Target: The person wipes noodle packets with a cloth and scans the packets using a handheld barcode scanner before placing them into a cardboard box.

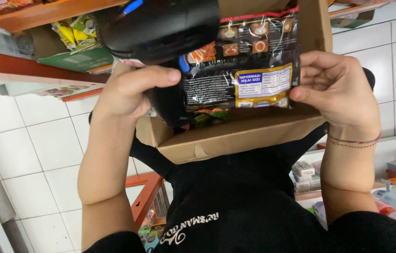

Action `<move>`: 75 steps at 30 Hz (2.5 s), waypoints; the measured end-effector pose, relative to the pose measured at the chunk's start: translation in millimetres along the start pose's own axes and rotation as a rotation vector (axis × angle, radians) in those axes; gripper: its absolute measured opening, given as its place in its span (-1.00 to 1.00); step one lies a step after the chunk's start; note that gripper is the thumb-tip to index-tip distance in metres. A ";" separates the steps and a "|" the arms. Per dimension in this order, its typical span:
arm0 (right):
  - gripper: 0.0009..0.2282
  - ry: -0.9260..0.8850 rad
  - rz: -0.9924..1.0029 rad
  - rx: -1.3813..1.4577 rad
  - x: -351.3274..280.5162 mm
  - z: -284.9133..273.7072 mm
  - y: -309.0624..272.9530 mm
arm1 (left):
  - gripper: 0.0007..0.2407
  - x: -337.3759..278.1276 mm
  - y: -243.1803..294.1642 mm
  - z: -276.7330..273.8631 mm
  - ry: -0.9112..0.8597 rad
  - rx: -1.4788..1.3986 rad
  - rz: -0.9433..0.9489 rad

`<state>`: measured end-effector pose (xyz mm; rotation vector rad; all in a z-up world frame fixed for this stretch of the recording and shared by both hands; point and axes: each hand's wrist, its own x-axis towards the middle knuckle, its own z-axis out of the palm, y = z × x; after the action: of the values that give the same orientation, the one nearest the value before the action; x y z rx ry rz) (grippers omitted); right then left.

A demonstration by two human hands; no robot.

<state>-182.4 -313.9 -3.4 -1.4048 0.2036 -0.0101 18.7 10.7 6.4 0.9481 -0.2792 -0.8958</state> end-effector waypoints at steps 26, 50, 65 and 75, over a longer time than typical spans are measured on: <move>-0.66 0.095 -0.266 0.099 18.5 52.7 28.1 | -0.55 6.4 -49.6 43.8 -0.212 -0.359 -0.093; -0.71 0.123 -0.116 0.005 21.5 61.7 17.7 | -0.51 0.4 -57.9 43.0 0.009 -0.283 0.058; -0.60 -0.077 -0.194 0.071 23.8 62.1 11.7 | -0.60 -2.2 -43.4 53.9 -0.092 -0.257 0.081; -0.58 0.064 -0.197 0.630 41.9 47.9 17.0 | -0.50 -3.7 -29.7 65.9 -0.123 0.996 0.618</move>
<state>-136.1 -269.5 -18.5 -0.7909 0.1000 -0.2614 -37.1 -32.9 21.6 1.5862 -1.1228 -0.1913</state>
